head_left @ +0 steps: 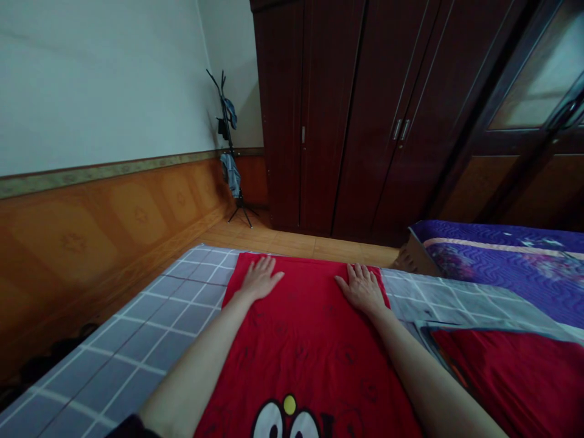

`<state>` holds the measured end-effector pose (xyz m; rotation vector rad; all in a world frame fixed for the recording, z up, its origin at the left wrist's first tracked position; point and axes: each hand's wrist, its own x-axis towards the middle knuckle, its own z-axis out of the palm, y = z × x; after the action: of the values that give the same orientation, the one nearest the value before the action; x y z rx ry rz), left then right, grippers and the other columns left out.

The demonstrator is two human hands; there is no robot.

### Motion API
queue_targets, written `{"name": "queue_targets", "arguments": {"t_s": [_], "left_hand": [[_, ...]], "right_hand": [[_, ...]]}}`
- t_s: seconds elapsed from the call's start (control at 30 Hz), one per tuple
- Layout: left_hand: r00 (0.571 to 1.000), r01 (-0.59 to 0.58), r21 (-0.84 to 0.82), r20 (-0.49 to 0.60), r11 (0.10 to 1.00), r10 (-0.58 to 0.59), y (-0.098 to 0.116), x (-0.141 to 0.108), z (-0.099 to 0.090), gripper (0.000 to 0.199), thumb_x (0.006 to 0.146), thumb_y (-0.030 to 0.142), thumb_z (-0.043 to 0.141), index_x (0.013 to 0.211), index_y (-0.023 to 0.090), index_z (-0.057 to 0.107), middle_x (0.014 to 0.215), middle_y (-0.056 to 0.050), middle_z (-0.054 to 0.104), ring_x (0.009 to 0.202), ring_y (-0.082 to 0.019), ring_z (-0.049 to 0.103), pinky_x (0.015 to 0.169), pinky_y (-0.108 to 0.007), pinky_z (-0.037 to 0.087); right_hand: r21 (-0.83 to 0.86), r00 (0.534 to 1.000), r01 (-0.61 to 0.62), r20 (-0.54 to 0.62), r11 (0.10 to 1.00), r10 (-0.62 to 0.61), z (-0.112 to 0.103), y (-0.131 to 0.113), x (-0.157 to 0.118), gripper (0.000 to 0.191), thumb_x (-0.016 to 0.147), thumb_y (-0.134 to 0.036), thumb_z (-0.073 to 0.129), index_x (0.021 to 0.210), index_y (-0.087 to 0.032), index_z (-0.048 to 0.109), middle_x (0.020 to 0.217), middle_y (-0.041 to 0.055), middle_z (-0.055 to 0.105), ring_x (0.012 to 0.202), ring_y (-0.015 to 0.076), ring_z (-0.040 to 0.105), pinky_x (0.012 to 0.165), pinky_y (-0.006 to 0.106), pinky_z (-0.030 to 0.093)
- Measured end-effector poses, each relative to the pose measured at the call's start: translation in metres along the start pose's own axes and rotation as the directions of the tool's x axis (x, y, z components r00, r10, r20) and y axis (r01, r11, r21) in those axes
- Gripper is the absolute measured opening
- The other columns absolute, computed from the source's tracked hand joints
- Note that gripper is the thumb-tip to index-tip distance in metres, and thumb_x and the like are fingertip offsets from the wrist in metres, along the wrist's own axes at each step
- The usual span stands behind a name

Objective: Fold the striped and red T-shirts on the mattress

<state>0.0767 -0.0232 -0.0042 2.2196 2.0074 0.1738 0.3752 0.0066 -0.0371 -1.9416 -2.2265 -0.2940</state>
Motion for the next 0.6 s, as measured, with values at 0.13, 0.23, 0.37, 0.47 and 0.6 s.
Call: {"name": "queue_targets", "arguments": {"t_s": [0.13, 0.23, 0.37, 0.47, 0.6], "left_hand": [[0.965, 0.258, 0.045, -0.054, 0.965, -0.255, -0.08, -0.023, -0.038, 0.068, 0.092, 0.051, 0.021, 0.143, 0.007, 0.03, 0.146, -0.026, 0.029, 0.136, -0.039, 0.026, 0.102, -0.064, 0.023], [0.98, 0.182, 0.062, -0.097, 0.981, -0.176, -0.066, -0.055, -0.036, 0.066, 0.092, 0.05, 0.027, 0.145, 0.012, 0.026, 0.151, -0.016, 0.022, 0.14, -0.031, 0.017, 0.11, -0.053, 0.017], [0.919, -0.387, 0.032, 0.09, 0.921, 0.383, -0.029, -0.103, -0.01, 0.062, 0.091, 0.055, 0.032, 0.147, 0.031, 0.019, 0.155, 0.001, 0.016, 0.142, -0.02, 0.01, 0.115, -0.041, 0.009], [0.99, -0.14, 0.07, 0.015, 0.988, 0.139, -0.057, -0.126, -0.001, 0.058, 0.093, 0.05, 0.031, 0.144, 0.023, 0.029, 0.152, -0.007, 0.026, 0.139, -0.024, 0.023, 0.112, -0.045, 0.018], [0.976, 0.113, -0.031, -0.183, 0.993, -0.117, -0.119, -0.16, -0.003, 0.048, 0.091, 0.042, 0.035, 0.124, 0.013, 0.055, 0.131, -0.015, 0.054, 0.124, -0.026, 0.046, 0.106, -0.043, 0.033]], "right_hand": [[0.013, 1.0, 0.005, -0.024, 1.0, -0.004, 0.0, -0.001, 0.0, 0.07, 0.092, -0.056, 0.029, 0.136, -0.003, 0.042, 0.138, 0.0229, 0.042, 0.129, 0.036, 0.034, 0.103, 0.046, 0.024], [0.01, 0.999, 0.012, -0.038, 1.0, -0.012, 0.0, -0.001, 0.0, 0.069, 0.092, -0.055, 0.03, 0.135, -0.003, 0.042, 0.136, 0.023, 0.043, 0.128, 0.036, 0.035, 0.103, 0.047, 0.023], [-0.013, 0.999, 0.022, -0.049, 1.0, -0.023, -0.001, 0.0, -0.001, 0.067, 0.093, -0.054, 0.03, 0.134, -0.004, 0.043, 0.135, 0.0224, 0.045, 0.126, 0.0354, 0.036, 0.102, 0.046, 0.024], [-0.013, 0.999, 0.025, -0.045, 1.0, -0.025, -0.003, -0.001, -0.001, 0.066, 0.093, -0.053, 0.031, 0.134, -0.003, 0.044, 0.134, 0.0226, 0.045, 0.125, 0.035, 0.037, 0.101, 0.045, 0.025], [-0.002, 0.998, 0.032, -0.06, 0.999, -0.032, -0.004, -0.002, -0.002, 0.064, 0.093, -0.052, 0.031, 0.132, -0.003, 0.045, 0.132, 0.0232, 0.047, 0.124, 0.0354, 0.037, 0.1, 0.045, 0.025]]}}
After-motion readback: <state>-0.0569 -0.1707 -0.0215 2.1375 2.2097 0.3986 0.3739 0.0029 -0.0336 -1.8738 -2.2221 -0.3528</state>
